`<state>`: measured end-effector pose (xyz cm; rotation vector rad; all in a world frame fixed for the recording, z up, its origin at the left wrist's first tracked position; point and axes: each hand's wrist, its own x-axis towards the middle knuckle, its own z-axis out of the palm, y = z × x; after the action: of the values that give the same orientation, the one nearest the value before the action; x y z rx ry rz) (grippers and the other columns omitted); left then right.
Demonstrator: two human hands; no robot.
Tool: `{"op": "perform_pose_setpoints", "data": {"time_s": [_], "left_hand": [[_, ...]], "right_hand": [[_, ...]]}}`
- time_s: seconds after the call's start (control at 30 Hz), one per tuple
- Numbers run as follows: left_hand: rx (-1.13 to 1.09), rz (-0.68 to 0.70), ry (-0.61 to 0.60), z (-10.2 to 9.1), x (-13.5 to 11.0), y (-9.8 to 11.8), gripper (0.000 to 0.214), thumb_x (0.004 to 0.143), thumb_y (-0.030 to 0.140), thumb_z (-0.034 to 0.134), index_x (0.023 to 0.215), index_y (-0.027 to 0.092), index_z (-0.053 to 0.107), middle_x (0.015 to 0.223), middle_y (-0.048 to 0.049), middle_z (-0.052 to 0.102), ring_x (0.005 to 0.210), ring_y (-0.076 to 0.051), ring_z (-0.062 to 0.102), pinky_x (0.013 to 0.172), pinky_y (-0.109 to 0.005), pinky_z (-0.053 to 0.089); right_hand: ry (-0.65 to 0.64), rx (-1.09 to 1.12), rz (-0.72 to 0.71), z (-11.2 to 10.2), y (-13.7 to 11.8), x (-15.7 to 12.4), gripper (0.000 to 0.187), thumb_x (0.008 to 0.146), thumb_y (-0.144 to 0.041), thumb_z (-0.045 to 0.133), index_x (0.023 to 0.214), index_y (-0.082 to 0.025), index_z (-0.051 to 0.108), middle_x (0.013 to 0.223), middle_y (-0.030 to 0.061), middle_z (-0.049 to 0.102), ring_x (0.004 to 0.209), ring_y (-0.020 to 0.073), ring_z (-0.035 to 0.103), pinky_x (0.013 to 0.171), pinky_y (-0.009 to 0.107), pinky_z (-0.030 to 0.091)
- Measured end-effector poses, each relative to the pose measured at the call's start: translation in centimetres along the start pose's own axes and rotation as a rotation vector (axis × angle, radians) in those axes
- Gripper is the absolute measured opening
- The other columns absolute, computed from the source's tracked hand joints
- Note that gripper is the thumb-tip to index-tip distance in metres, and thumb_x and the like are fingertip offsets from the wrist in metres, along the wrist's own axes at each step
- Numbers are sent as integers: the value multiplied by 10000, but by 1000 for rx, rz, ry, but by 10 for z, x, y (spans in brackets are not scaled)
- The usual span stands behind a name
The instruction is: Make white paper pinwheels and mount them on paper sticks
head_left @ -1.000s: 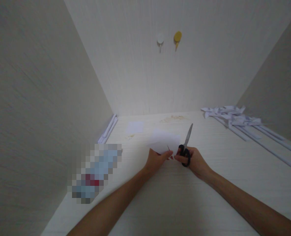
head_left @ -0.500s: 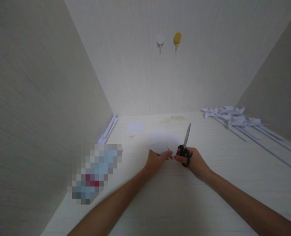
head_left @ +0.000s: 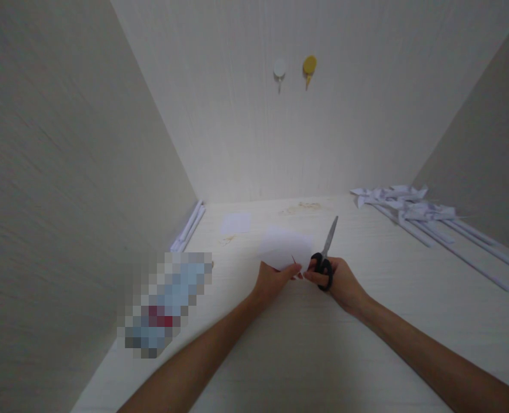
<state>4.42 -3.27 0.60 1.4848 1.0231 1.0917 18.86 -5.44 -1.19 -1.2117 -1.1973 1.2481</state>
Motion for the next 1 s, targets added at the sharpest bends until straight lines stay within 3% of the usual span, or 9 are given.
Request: {"op": "perform_pose_setpoints", "data": {"time_s": [0.37,0.6,0.83,1.0], "left_hand": [[4,31,-10,1,1,-4,172,620,282,604,520,144,584,511,-21,612,462,-113,550,472,-215,466],[6,-20,89,0,2,-1,168,600,262,618,486,145,576,495,-11,603,450,-110,539,471,-212,465],[8,-57,88,1,0,2,150,585,248,630,501,138,573,514,-7,602,449,-112,533,466,-224,456],[-70,-44,72,1,-1,2,182,549,250,668,692,149,617,776,-51,664,729,-180,604,694,-300,480]], "right_hand": [[-15,-15,-66,1,0,1,205,538,-307,689,618,-134,614,594,27,598,554,116,504,509,233,379],[31,53,12,3,-3,-1,298,457,-297,734,672,-135,606,614,19,601,528,116,514,470,227,381],[69,125,40,3,-1,0,295,436,-273,753,654,-145,599,563,-18,570,502,95,488,475,219,364],[62,94,-4,3,-2,0,256,460,-255,745,608,-142,570,541,-34,524,481,70,433,457,207,322]]}}
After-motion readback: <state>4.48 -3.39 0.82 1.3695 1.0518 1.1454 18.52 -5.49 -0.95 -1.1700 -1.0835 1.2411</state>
